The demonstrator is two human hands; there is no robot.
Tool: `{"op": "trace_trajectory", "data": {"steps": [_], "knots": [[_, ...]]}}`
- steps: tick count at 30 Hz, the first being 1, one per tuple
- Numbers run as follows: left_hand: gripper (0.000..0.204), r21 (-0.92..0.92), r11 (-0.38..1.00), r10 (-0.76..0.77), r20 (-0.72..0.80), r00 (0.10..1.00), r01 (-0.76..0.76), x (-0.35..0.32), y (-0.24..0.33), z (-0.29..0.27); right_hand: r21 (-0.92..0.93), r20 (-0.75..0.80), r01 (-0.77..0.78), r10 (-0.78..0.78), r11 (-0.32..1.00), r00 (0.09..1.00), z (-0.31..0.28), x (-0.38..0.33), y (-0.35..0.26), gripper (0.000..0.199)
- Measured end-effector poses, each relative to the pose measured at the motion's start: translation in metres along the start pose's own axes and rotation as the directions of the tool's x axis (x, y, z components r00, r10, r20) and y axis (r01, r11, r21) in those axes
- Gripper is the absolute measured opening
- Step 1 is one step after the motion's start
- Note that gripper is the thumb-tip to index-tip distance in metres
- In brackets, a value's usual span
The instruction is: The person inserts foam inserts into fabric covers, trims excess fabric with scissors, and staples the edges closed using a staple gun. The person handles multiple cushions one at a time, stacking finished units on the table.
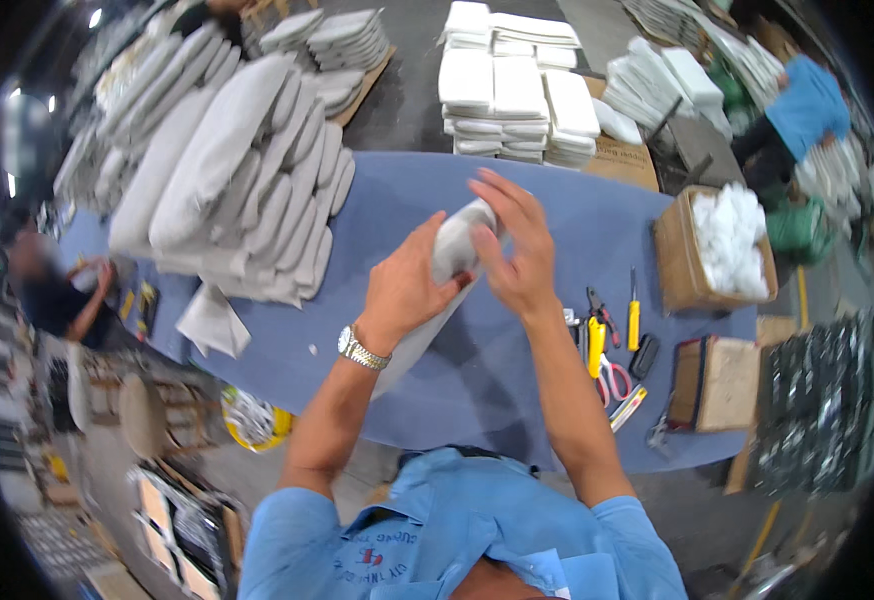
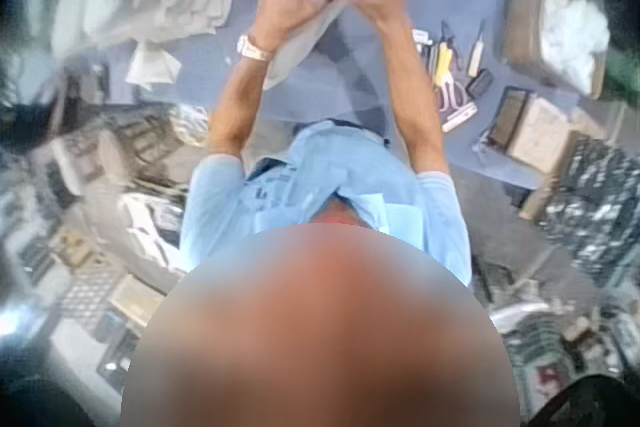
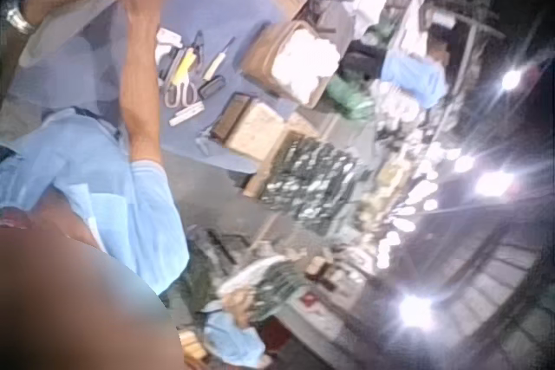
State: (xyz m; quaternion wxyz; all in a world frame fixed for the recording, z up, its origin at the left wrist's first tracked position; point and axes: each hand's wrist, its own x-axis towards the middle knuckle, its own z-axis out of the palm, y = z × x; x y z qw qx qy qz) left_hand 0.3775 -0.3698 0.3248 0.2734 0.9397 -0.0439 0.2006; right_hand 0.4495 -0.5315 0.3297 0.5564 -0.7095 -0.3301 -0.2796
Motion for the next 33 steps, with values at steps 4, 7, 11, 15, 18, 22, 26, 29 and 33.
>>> {"op": "trace_trajectory", "data": {"steps": [4, 7, 11, 15, 18, 22, 26, 29, 33], "knots": [[0.068, 0.053, 0.931, -0.365, 0.202, 0.909, 0.362, -0.067, -0.054, 0.033, -0.352, 0.092, -0.112, 0.154, 0.929, 0.984, 0.032, 0.006, 0.106, 0.019], [0.068, 0.064, 0.838, -0.539, 0.251, 0.804, 0.542, -0.137, -0.087, 0.045, -0.365, 0.029, -0.319, 0.353, 0.875, 0.935, 0.02, -0.013, 0.178, 0.03], [0.071, -0.223, 0.814, -0.512, 0.162, 0.844, 0.537, -0.215, -0.11, 0.082, -0.255, -0.008, -0.572, 0.59, 0.78, 0.807, -0.026, -0.068, 0.237, 0.038], [0.072, -0.323, 0.765, -0.582, 0.024, 0.813, 0.558, -0.238, -0.118, 0.11, -0.216, 0.043, -0.595, 0.616, 0.774, 0.786, -0.015, -0.062, 0.249, 0.041], [0.068, -0.365, 0.732, -0.615, 0.009, 0.788, 0.576, -0.204, -0.124, 0.097, -0.242, 0.03, -0.592, 0.615, 0.769, 0.788, 0.003, -0.036, 0.252, 0.044], [0.068, -0.225, 0.828, -0.548, -0.137, 0.825, 0.513, -0.144, -0.102, -0.032, -0.123, 0.074, -0.674, 0.684, 0.728, 0.726, 0.015, -0.025, 0.222, 0.049], [0.073, 0.08, 0.956, -0.258, -0.222, 0.94, 0.281, -0.073, -0.02, -0.185, 0.113, 0.349, -0.766, 0.697, 0.633, 0.627, 0.058, -0.029, 0.139, 0.053], [0.078, 0.237, 0.932, -0.318, 0.166, 0.933, 0.275, -0.021, 0.002, -0.209, 0.287, 0.443, -0.566, 0.417, 0.773, 0.794, 0.083, -0.002, 0.054, 0.052], [0.06, -0.026, 0.974, -0.225, -0.051, 0.973, 0.224, -0.004, -0.054, -0.132, 0.527, 0.353, -0.252, 0.06, 0.812, 0.934, 0.11, 0.022, -0.037, 0.049]]}}
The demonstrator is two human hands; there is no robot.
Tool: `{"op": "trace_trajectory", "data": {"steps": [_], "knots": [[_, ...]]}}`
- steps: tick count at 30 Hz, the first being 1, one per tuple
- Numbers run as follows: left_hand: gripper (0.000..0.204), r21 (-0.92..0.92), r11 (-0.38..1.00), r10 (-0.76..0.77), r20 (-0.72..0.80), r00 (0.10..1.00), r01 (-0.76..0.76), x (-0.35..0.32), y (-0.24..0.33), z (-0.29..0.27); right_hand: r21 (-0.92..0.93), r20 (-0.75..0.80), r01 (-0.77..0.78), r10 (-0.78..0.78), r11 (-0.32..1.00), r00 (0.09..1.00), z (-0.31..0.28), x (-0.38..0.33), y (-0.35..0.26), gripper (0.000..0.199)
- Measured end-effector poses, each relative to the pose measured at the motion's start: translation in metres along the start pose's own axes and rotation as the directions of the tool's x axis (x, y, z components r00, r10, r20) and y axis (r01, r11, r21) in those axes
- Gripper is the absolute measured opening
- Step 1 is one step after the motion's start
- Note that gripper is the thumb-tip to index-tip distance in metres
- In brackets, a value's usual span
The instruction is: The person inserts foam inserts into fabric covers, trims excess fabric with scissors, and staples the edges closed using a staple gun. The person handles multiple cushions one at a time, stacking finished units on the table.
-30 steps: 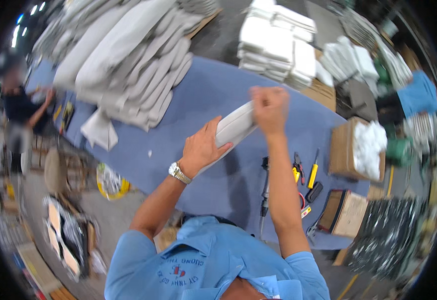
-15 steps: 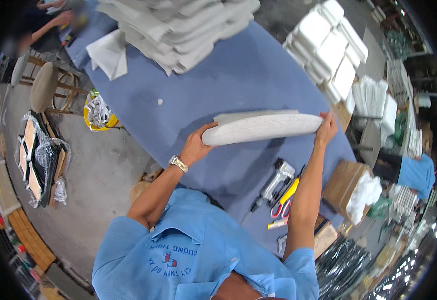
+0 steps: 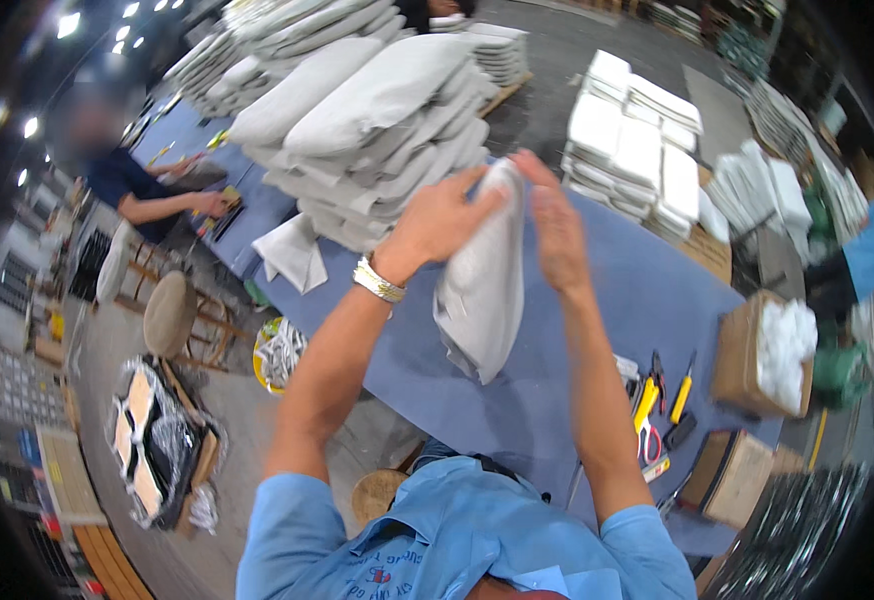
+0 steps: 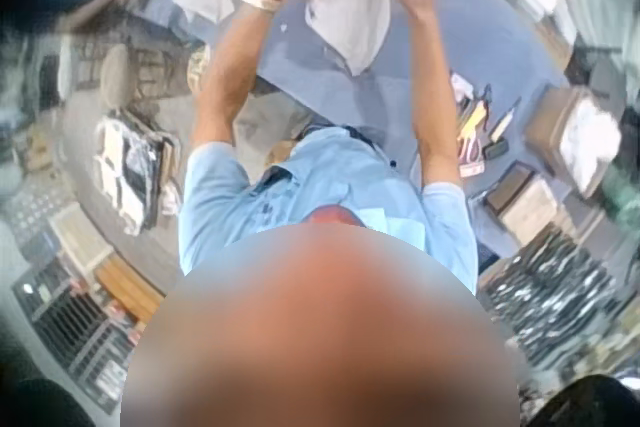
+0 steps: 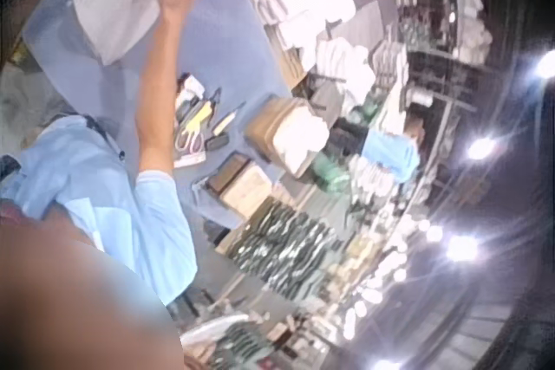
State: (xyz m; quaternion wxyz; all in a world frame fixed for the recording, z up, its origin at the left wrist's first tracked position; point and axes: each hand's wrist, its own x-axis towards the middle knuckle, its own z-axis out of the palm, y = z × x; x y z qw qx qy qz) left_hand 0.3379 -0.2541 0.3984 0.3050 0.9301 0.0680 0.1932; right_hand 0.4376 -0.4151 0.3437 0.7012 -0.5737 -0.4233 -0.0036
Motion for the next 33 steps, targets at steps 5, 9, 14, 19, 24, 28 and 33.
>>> {"op": "trace_trajectory", "data": {"steps": [5, 9, 14, 19, 24, 28, 33], "knots": [[0.049, -0.392, 0.906, 0.037, -0.303, 0.952, -0.16, 0.004, 0.014, 0.053, -0.047, -0.137, 0.032, -0.038, 0.998, 0.99, 0.013, -0.017, 0.003, 0.05], [0.046, -0.509, 0.81, 0.125, -0.336, 0.934, -0.291, 0.0, 0.035, 0.081, 0.124, -0.193, 0.012, 0.013, 0.992, 0.981, -0.004, -0.025, -0.003, 0.053], [0.044, -0.42, 0.803, 0.264, -0.386, 0.884, -0.423, -0.017, 0.063, 0.076, 0.314, -0.221, -0.021, 0.095, 0.949, 0.971, -0.01, -0.036, 0.01, 0.055], [0.037, 0.093, 0.737, 0.66, -0.316, 0.682, -0.67, -0.036, 0.097, 0.084, 0.466, -0.132, -0.047, 0.123, 0.883, 0.984, -0.026, -0.064, 0.023, 0.051], [0.043, 0.39, 0.839, 0.432, -0.056, 0.9, -0.378, -0.004, 0.092, 0.06, 0.216, 0.052, -0.523, 0.525, 0.825, 0.849, -0.083, -0.089, 0.004, 0.052], [0.049, 0.606, 0.781, 0.258, -0.093, 0.962, -0.151, 0.007, 0.101, 0.049, 0.309, -0.089, -0.367, 0.411, 0.878, 0.907, -0.081, -0.072, -0.029, 0.056], [0.048, 0.203, 0.942, 0.276, -0.021, 0.961, -0.266, 0.007, 0.102, 0.042, -0.119, -0.348, -0.28, 0.225, 0.953, 0.91, -0.045, -0.039, -0.018, 0.051]]}}
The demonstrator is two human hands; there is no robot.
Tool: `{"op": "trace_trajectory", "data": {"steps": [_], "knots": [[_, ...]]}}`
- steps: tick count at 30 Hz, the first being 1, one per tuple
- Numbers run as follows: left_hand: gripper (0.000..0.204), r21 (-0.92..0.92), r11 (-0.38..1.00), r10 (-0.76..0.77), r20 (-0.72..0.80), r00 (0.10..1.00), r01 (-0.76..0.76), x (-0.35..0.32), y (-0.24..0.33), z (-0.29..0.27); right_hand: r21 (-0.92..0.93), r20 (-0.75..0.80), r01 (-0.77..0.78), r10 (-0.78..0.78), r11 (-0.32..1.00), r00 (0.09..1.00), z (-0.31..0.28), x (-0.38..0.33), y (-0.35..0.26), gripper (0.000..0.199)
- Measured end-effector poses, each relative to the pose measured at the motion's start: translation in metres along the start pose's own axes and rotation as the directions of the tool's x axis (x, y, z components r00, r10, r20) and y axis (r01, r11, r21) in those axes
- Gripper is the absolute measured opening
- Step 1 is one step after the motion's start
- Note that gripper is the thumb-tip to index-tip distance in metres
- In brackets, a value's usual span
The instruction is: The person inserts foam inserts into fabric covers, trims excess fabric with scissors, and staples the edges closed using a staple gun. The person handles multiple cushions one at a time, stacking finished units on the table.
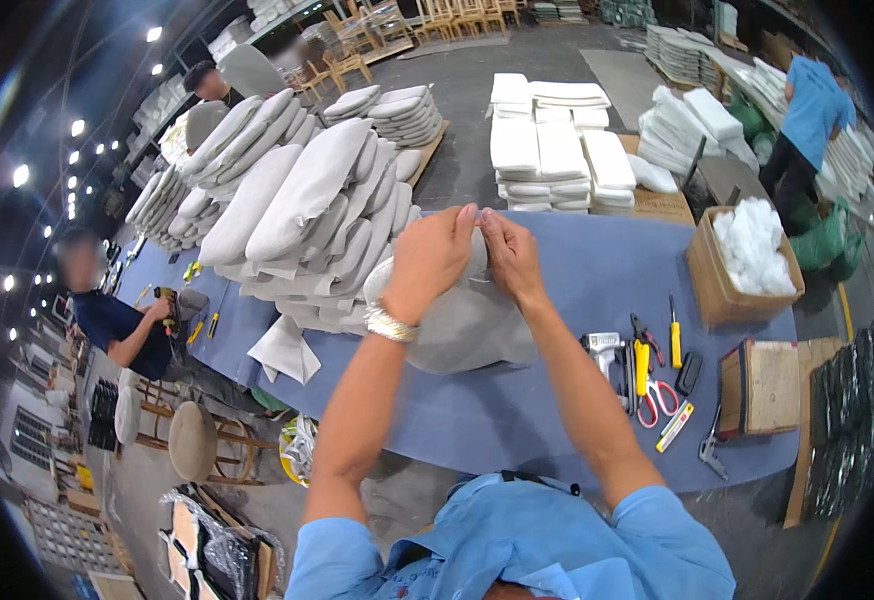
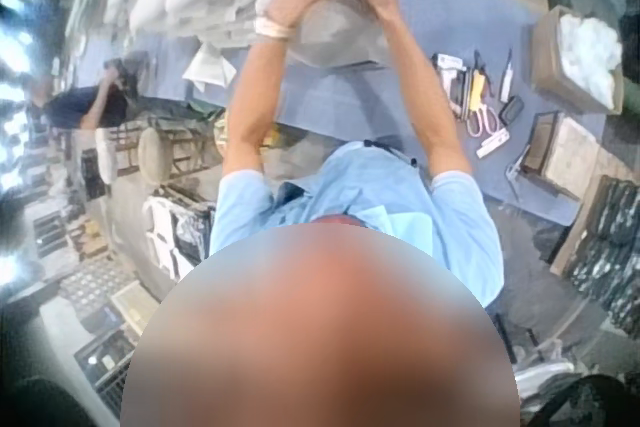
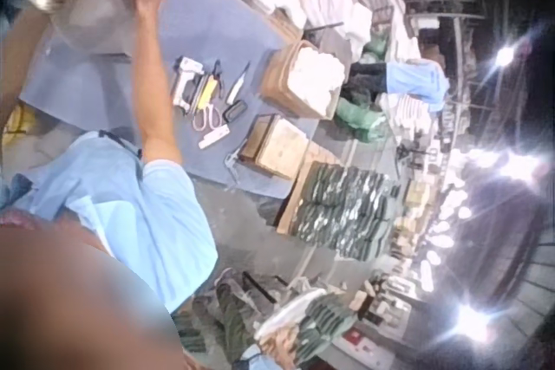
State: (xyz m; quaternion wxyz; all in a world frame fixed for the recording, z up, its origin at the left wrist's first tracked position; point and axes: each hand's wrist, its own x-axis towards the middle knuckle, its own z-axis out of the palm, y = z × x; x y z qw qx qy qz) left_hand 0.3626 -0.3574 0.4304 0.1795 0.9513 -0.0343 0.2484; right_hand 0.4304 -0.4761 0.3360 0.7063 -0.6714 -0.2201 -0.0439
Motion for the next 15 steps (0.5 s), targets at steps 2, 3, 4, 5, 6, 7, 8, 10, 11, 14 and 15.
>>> {"op": "trace_trajectory", "data": {"steps": [2, 3, 4, 5, 6, 7, 8, 10, 11, 14, 15], "knots": [[0.05, -0.203, 0.978, -0.049, -0.019, 0.999, 0.045, -0.013, -0.011, -0.021, -0.084, -0.019, -0.025, 0.024, 0.996, 1.0, -0.004, 0.004, 0.0, 0.052], [0.052, -0.285, 0.957, -0.068, -0.018, 0.997, 0.061, -0.022, -0.021, -0.037, -0.075, -0.028, -0.006, 0.004, 0.997, 1.0, -0.001, 0.007, -0.001, 0.053], [0.057, -0.079, 0.997, -0.013, -0.035, 0.999, 0.01, -0.035, -0.047, -0.037, -0.066, -0.04, 0.013, -0.016, 0.998, 0.999, 0.001, 0.012, 0.0, 0.055], [0.057, -0.13, 0.981, -0.141, 0.024, 0.99, 0.143, -0.04, -0.052, -0.035, -0.038, -0.017, 0.0, 0.0, 0.999, 1.0, 0.0, 0.02, 0.008, 0.056], [0.058, -0.18, 0.943, -0.269, 0.079, 0.96, 0.279, -0.044, -0.053, -0.032, -0.018, 0.014, -0.008, 0.008, 1.0, 1.0, -0.005, 0.033, 0.016, 0.058], [0.059, -0.221, 0.885, -0.386, 0.139, 0.912, 0.409, -0.047, -0.051, -0.029, 0.003, 0.043, -0.016, 0.016, 1.0, 0.999, -0.006, 0.044, 0.023, 0.061], [0.06, -0.175, 0.906, -0.375, 0.089, 0.923, 0.385, -0.045, -0.048, -0.025, -0.038, 0.01, 0.026, -0.026, 0.999, 1.0, -0.004, 0.054, 0.022, 0.061], [0.063, -0.086, 0.931, -0.356, -0.011, 0.934, 0.354, -0.045, -0.034, -0.014, -0.131, -0.035, 0.105, -0.111, 0.986, 0.993, 0.001, 0.066, 0.01, 0.062], [0.063, -0.087, 0.936, -0.346, -0.037, 0.938, 0.342, -0.044, -0.028, -0.008, -0.219, -0.033, 0.185, -0.197, 0.958, 0.98, 0.001, 0.07, 0.003, 0.063], [0.061, -0.094, 0.939, -0.339, -0.074, 0.938, 0.332, -0.042, -0.007, 0.007, -0.411, -0.019, 0.356, -0.398, 0.839, 0.917, 0.003, 0.077, -0.014, 0.064], [0.059, -0.103, 0.932, -0.354, -0.06, 0.933, 0.347, -0.041, 0.002, 0.007, -0.437, -0.031, 0.377, -0.432, 0.817, 0.901, 0.007, 0.073, -0.016, 0.064]]}}
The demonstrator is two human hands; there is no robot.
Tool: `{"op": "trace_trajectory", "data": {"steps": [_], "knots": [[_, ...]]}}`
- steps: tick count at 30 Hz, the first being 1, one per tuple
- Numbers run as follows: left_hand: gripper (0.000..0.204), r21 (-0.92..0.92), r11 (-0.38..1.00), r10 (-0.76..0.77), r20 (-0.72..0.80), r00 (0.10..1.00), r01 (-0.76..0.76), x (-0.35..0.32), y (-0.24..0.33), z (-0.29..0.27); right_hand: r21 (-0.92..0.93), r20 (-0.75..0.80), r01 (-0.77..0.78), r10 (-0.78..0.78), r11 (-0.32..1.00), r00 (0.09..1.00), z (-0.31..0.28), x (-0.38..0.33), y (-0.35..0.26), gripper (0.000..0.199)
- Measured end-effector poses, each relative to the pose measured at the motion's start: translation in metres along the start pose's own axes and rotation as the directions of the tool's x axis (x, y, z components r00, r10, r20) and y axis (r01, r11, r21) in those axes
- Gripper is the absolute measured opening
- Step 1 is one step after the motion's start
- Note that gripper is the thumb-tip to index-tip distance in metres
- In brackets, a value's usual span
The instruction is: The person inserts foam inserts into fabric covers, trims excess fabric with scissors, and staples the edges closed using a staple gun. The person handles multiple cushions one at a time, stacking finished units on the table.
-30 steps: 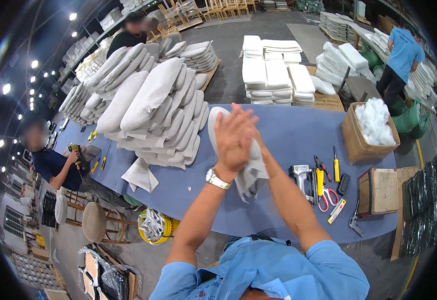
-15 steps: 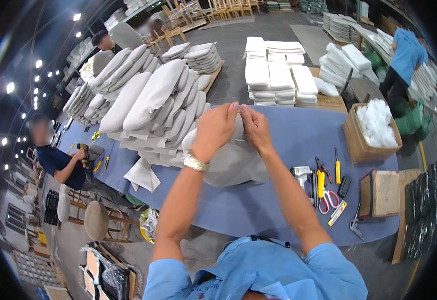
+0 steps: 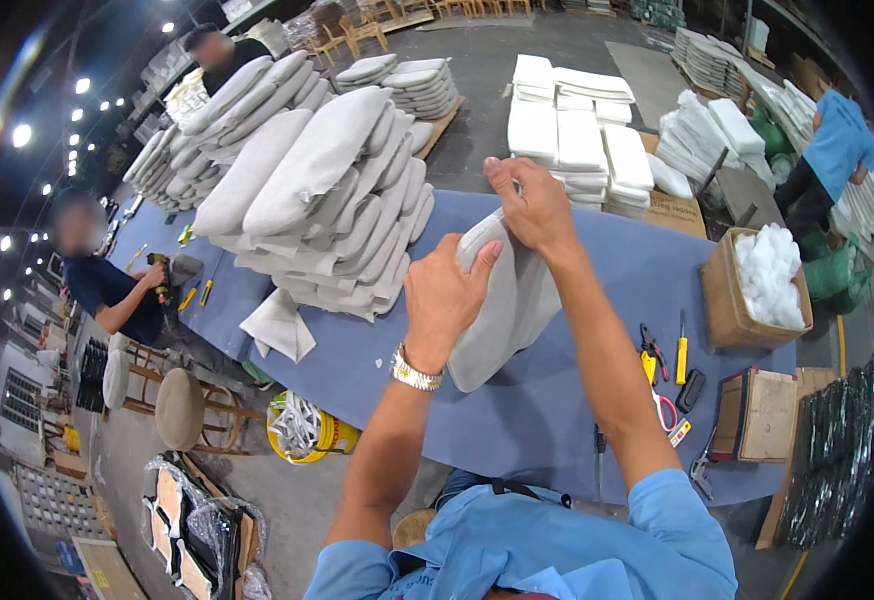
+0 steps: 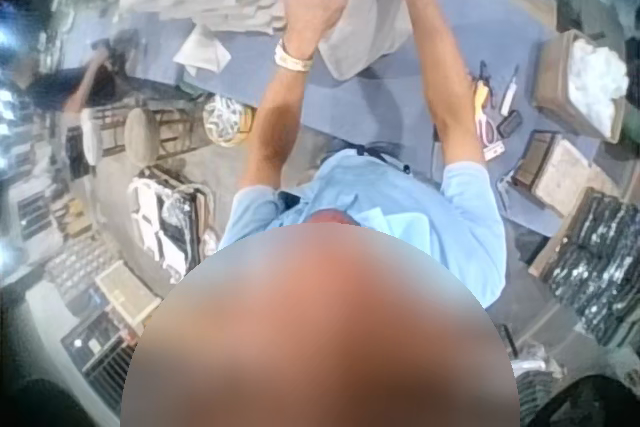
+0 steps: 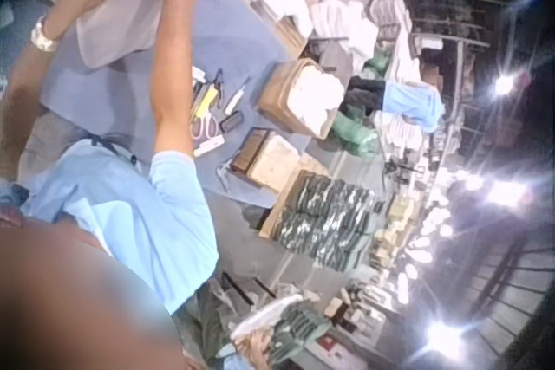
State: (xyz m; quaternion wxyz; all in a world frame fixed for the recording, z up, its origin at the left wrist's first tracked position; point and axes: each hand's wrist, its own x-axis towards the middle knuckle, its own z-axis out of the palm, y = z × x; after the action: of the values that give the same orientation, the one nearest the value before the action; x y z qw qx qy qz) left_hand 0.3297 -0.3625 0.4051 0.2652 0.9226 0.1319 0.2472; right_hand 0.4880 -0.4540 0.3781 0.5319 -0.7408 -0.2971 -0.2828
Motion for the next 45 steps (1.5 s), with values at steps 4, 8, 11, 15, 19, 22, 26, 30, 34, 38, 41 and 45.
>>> {"op": "trace_trajectory", "data": {"steps": [4, 8, 11, 15, 19, 22, 26, 30, 34, 38, 41, 45], "knots": [[0.049, -0.17, 0.976, 0.106, -0.188, 0.976, -0.139, -0.002, -0.004, 0.027, -0.006, 0.198, -0.311, 0.306, 0.951, 0.931, -0.021, 0.002, 0.003, 0.069], [0.059, -0.203, 0.914, 0.273, -0.336, 0.902, -0.352, 0.012, -0.007, 0.057, 0.065, 0.068, -0.319, 0.314, 0.946, 0.947, -0.019, 0.018, 0.036, 0.068], [0.073, -0.28, 0.93, 0.163, -0.271, 0.949, -0.24, -0.005, -0.009, 0.083, 0.076, 0.025, -0.33, 0.33, 0.941, 0.944, -0.026, 0.027, 0.079, 0.067], [0.08, -0.2, 0.977, 0.058, -0.083, 0.995, -0.073, -0.07, -0.082, 0.16, 0.092, -0.097, -0.534, 0.542, 0.84, 0.835, -0.055, 0.033, 0.145, 0.07], [0.075, -0.201, 0.971, 0.104, -0.139, 0.985, -0.131, -0.084, -0.121, 0.186, 0.104, -0.099, -0.542, 0.551, 0.834, 0.829, -0.07, 0.026, 0.167, 0.068], [0.075, -0.276, 0.96, 0.033, -0.029, 0.999, -0.04, -0.085, -0.154, 0.2, -0.01, -0.253, -0.499, 0.48, 0.867, 0.84, -0.073, 0.023, 0.185, 0.068], [0.069, -0.379, 0.917, -0.107, 0.054, 0.993, 0.12, -0.095, -0.181, 0.205, 0.123, -0.155, -0.545, 0.559, 0.829, 0.815, -0.052, 0.028, 0.215, 0.065], [0.06, -0.461, 0.824, -0.247, 0.231, 0.941, 0.329, -0.121, -0.204, 0.214, 0.073, -0.226, -0.564, 0.565, 0.822, 0.794, -0.067, 0.018, 0.219, 0.06], [0.049, -0.482, 0.703, -0.341, 0.417, 0.843, 0.523, -0.143, -0.232, 0.228, 0.158, -0.341, -0.53, 0.549, 0.833, 0.763, -0.087, -0.011, 0.228, 0.057], [0.042, -0.77, 0.41, -0.408, 0.324, 0.853, 0.489, -0.117, -0.237, 0.193, 0.295, -0.358, -0.716, 0.768, 0.633, 0.531, -0.125, -0.07, 0.228, 0.059], [0.041, -0.636, 0.697, -0.307, 0.155, 0.939, 0.332, -0.061, -0.207, 0.064, 0.42, -0.221, -0.808, 0.91, 0.413, 0.35, -0.118, -0.148, 0.258, 0.069], [0.051, -0.321, 0.945, -0.088, -0.075, 0.993, 0.06, -0.005, -0.102, -0.118, 0.257, 0.268, -0.946, 0.926, 0.197, 0.265, -0.036, -0.235, 0.141, 0.077]]}}
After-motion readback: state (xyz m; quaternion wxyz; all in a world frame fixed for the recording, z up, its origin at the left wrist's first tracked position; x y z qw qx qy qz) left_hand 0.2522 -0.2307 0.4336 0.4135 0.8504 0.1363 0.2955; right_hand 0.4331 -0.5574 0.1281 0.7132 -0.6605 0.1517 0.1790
